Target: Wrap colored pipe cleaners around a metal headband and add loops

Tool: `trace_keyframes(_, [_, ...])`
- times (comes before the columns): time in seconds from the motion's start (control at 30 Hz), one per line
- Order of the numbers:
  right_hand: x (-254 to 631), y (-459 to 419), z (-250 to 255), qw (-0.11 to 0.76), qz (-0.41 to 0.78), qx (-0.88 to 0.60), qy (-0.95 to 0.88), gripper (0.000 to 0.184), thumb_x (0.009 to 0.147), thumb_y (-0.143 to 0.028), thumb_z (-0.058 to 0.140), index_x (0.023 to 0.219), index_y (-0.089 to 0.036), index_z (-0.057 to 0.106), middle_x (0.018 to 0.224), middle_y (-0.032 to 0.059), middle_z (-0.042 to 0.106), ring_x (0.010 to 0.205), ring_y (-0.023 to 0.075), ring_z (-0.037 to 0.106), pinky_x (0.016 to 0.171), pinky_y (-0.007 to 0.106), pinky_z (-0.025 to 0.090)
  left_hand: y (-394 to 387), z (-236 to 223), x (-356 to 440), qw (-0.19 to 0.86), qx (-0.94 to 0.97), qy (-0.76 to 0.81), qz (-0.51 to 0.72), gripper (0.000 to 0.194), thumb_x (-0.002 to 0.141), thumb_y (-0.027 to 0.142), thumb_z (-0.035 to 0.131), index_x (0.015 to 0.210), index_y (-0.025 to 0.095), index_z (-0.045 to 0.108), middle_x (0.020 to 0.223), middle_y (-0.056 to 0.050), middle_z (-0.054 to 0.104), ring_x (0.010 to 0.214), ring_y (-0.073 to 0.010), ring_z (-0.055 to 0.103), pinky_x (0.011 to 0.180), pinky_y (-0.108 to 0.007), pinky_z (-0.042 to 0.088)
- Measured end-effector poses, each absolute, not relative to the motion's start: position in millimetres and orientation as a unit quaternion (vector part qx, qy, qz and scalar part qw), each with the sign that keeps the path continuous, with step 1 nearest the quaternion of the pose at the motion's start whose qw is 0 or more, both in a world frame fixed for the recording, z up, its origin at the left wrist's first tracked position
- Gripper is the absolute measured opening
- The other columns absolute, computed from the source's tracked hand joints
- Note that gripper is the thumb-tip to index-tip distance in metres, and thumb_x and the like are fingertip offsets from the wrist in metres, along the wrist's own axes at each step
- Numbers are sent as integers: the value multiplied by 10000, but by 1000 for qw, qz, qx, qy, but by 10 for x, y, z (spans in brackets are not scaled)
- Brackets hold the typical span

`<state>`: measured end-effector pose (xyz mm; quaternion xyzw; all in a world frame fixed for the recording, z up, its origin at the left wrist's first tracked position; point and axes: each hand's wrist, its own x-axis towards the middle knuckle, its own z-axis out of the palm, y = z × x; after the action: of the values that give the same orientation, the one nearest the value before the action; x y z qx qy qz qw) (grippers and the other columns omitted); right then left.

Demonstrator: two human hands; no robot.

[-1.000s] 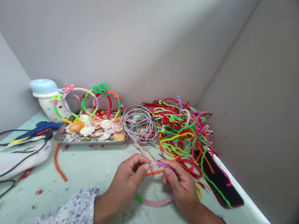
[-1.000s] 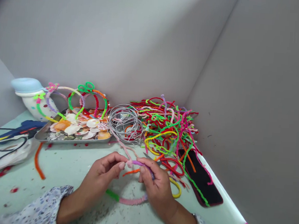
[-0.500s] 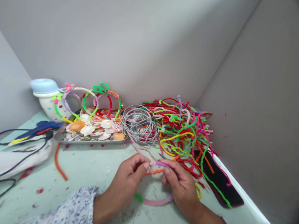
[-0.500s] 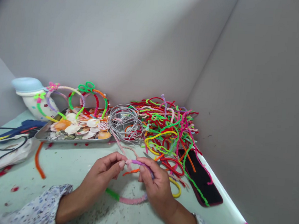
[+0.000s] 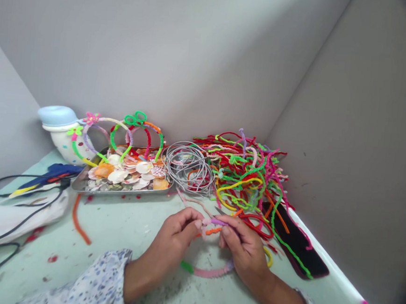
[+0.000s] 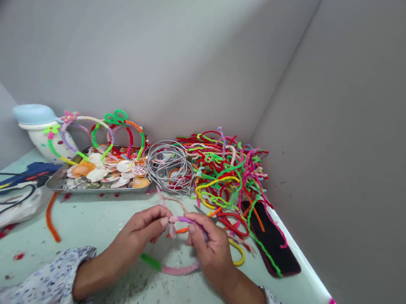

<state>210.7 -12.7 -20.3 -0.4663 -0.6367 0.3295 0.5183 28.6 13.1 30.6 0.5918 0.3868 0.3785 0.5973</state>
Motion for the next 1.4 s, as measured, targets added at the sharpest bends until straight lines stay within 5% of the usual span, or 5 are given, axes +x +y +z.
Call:
trace_keyframes(0.4, [2112,-126,-229,521,336,-466,-631,243,923,-311,489,1106,-218,617,612,-20,570,551,125,539,547,236,454,148,354,304,634,560,394,359,168,795,305,539,761,148,589,602,8,572,528,-103,399,528,-236,285])
trace_keyframes(1.4, [2120,-128,-225,521,361,-458,-623,233,928,-315,484,1103,-231,613,619,-30,554,563,121,515,560,241,427,203,304,300,685,524,380,335,190,762,321,572,665,161,540,503,57,399,460,-78,342,487,-226,239])
